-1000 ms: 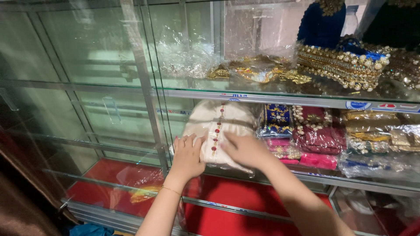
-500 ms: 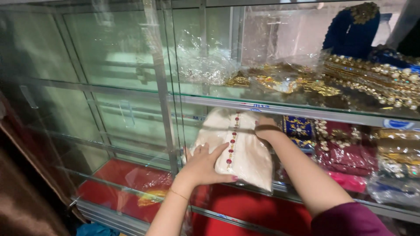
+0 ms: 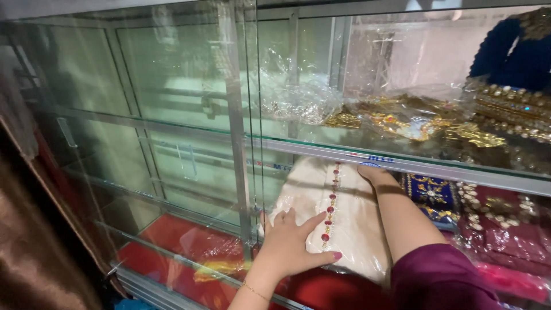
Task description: Organizing packaged garments and accessories by placing them onto shelves in a display cabinet
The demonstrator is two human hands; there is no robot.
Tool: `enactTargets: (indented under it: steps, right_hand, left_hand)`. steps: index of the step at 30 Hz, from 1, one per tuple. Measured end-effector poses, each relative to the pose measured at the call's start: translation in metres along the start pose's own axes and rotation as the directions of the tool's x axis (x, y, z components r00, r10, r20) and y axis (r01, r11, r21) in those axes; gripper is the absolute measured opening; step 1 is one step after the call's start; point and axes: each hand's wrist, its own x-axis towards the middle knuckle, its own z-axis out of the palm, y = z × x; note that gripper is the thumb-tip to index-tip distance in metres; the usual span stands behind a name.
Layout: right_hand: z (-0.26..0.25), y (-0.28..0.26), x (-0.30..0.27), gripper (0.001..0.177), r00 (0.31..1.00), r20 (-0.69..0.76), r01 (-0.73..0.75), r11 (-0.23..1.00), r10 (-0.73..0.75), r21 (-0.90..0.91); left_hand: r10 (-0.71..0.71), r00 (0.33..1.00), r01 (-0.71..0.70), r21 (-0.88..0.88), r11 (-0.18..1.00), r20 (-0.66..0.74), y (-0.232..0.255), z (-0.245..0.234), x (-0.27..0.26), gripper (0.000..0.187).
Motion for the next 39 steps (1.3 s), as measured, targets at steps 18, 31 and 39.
enactTargets:
  steps: [18, 31, 39]
  right_hand:
    - [-0.006, 0.031, 0.002, 0.034, 0.971, 0.067, -0.237, 0.915, 0.227, 0.326]
    - [-0.030, 0.010, -0.061, 0.047, 0.992, 0.101, -0.078, 0.996, 0.074, 0.036]
    - [-0.034, -0.015, -0.053, 0.061, 0.988, 0.144, 0.083, 0.986, -0.062, -0.144]
  left_hand:
    - [-0.027, 1.000, 0.028, -0.073, 0.997, 0.005, 0.002, -0.002, -0.004, 0.093]
    - [0.046, 0.999, -0.046, 0.016, 0.999, 0.005, 0.010, -0.002, 0.009, 0.091]
    - [0.065, 0.998, -0.065, 0.001, 0.998, 0.003, 0.010, 0.008, 0.027, 0.088]
